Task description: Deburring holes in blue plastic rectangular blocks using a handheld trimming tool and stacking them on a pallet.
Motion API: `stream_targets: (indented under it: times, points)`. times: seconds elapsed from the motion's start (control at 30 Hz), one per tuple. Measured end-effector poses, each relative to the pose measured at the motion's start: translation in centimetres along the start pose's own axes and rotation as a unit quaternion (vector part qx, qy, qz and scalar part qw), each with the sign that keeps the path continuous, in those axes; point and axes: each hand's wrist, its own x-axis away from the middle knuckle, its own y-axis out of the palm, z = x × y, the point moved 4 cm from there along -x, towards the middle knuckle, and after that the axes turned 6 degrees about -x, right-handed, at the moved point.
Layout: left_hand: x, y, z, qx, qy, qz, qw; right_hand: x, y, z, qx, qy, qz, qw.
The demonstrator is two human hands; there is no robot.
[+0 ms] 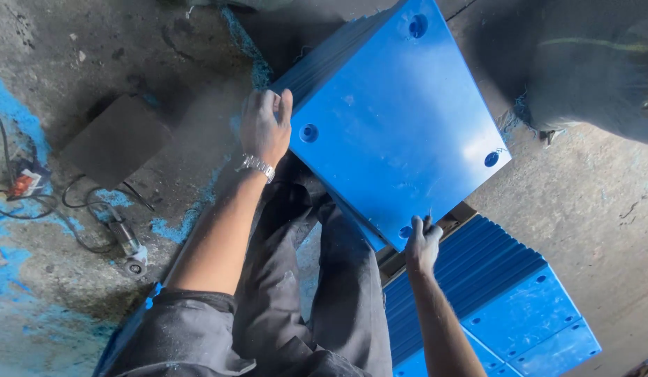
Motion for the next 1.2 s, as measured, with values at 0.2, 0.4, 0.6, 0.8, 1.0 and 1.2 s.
stream_targets:
  times: [0.2,0.4,0.6,0.8,1.0,1.2]
  points:
    - [5.3,-0.7,2.6,-0.090,0.208,0.052,0.973,-1.8,-0.8,10.4,0.050,0.066,0.152,0.985]
    - [11.2,-0.6,0.6,-0.041,0.159,0.067,0.984,-1.0,-1.8,10.5,-0.030,0.155,0.143,0.977]
    - [17.1,1.2,-4.8,-0.079,0.041,-0.041,0.995,-2.7,-5.5,15.2,-0.094,0.129,0.126,0.979]
    - [14.5,3.4,-11.3,-0.117,-0.020,-0.202,0.972,0.0,-5.9,23.4,-0.065,0.053,0.034,0.996]
    - [22.4,7.2,-0.8,0.121,-0.125,-0.105,0.979,8.7,-7.6,33.2,-0.118,0.127,-0.014,0.985]
    - [34.4,14.0,4.5,0.086,-0.074,-0.103,0.988,14.8,-13.7,47.0,-0.203,0.154,0.100,0.962]
